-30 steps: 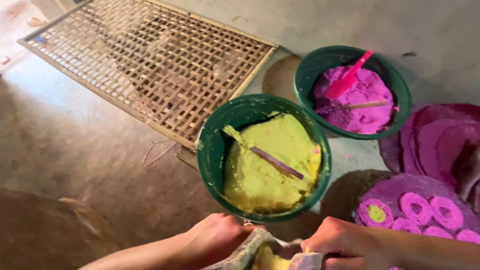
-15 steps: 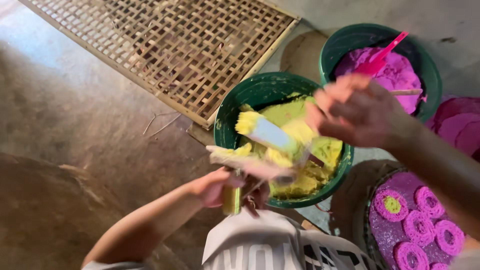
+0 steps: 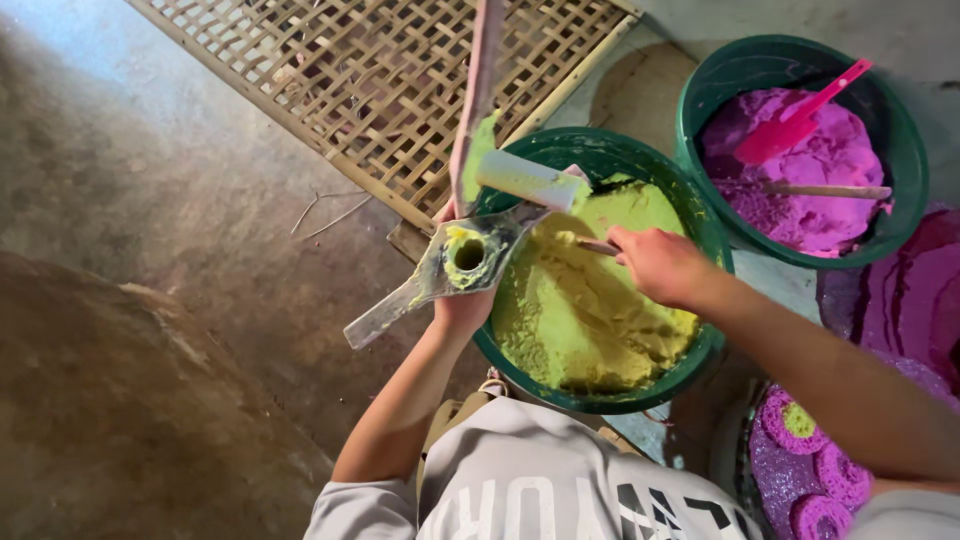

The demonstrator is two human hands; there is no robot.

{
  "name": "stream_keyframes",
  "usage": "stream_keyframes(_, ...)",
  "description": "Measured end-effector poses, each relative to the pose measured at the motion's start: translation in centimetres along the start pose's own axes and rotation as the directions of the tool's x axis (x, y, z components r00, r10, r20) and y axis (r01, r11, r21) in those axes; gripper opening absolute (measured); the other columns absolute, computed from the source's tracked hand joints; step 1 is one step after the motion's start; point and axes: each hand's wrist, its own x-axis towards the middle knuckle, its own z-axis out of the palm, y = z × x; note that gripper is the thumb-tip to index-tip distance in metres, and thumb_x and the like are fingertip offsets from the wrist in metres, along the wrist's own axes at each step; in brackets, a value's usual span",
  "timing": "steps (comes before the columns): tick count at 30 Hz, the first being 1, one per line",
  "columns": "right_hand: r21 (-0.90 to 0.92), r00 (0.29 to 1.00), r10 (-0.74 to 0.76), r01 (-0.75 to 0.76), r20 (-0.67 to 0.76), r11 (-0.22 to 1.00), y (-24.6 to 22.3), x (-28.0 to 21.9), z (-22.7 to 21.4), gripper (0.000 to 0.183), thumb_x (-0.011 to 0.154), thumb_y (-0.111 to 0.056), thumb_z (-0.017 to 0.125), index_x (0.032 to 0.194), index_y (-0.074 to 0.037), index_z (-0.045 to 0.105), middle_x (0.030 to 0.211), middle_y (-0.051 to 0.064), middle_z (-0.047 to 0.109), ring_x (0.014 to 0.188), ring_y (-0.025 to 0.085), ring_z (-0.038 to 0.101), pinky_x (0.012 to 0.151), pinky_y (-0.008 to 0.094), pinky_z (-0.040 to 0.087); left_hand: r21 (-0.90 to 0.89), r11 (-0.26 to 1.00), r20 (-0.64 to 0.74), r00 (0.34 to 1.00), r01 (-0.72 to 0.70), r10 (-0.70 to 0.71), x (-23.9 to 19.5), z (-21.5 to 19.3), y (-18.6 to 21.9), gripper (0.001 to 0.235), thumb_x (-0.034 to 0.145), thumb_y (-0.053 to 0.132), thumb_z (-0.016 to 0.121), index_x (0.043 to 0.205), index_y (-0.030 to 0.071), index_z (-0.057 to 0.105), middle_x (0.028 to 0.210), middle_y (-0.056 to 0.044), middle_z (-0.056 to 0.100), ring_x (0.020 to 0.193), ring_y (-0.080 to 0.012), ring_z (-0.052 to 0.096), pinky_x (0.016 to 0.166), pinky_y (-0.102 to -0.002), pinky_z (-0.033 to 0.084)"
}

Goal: The person fills a hand-operated dough extruder with pink dough from a bucket and presses out small ring-shaped dough pieces onto a large flat purple cracker base.

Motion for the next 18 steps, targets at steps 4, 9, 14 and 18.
stream_keyframes(4, -0.258, 0.974, -0.207, 0.225, 0.098, 0.940, -2.4, -2.0, -1.9, 0.063, 0.089, -0.008, 0.051, 0.150, -0.019, 0.043, 0.108, 0.017, 0.069, 0.088, 0.037, 0.072, 0.076, 0.049, 0.057, -0.116, 0.992, -0.003, 0.999, 0.042, -0.043, 0.2, 0.2, 0.4, 0.063, 0.094, 0.001, 0.072, 0.150, 0.002, 0.044, 0.142, -0.009, 0.056, 0.129, -0.0158, 0.054, 0.113, -0.029, 0.042)
stream_keyframes(9, -0.345, 0.916, -0.237, 0.347, 0.324, 0.872, -5.5, -4.5, -2.6, 0.067, 0.087, -0.008, 0.053, 0.151, -0.014, 0.037, 0.106, 0.014, 0.066, 0.085, 0.034, 0.072, 0.074, 0.046, 0.058, -0.076, 0.997, 0.013, 0.999, -0.028, 0.030, 0.4, 0.1, 1.2, 0.063, 0.095, 0.000, 0.071, 0.151, 0.002, 0.043, 0.144, -0.009, 0.055, 0.130, -0.0161, 0.053, 0.115, -0.029, 0.041)
stream_keyframes(14, -0.200, 0.899, -0.298, 0.372, 0.320, 0.906, -6.5, -9.1, -2.5, 0.079, 0.082, -0.006, 0.059, 0.156, -0.018, 0.036, 0.101, 0.013, 0.064, 0.081, 0.034, 0.072, 0.072, 0.046, 0.057, -0.046, 0.999, -0.007, 1.000, -0.027, 0.027, 0.2, 0.2, 1.3, 0.060, 0.096, -0.001, 0.070, 0.151, 0.002, 0.046, 0.139, -0.008, 0.059, 0.122, -0.0157, 0.057, 0.108, -0.028, 0.046)
stream_keyframes(18, 0.027, 0.911, -0.174, 0.177, 0.374, 0.984, -5.3, -13.1, -3.9, 0.075, 0.083, -0.005, 0.057, 0.152, -0.032, 0.048, 0.106, 0.011, 0.070, 0.091, 0.033, 0.073, 0.081, 0.046, 0.056, 0.029, 0.999, 0.017, 0.999, -0.032, 0.031, 0.6, 0.3, 0.8, 0.062, 0.093, -0.002, 0.071, 0.149, 0.002, 0.045, 0.138, -0.009, 0.059, 0.122, -0.0176, 0.058, 0.107, -0.028, 0.047)
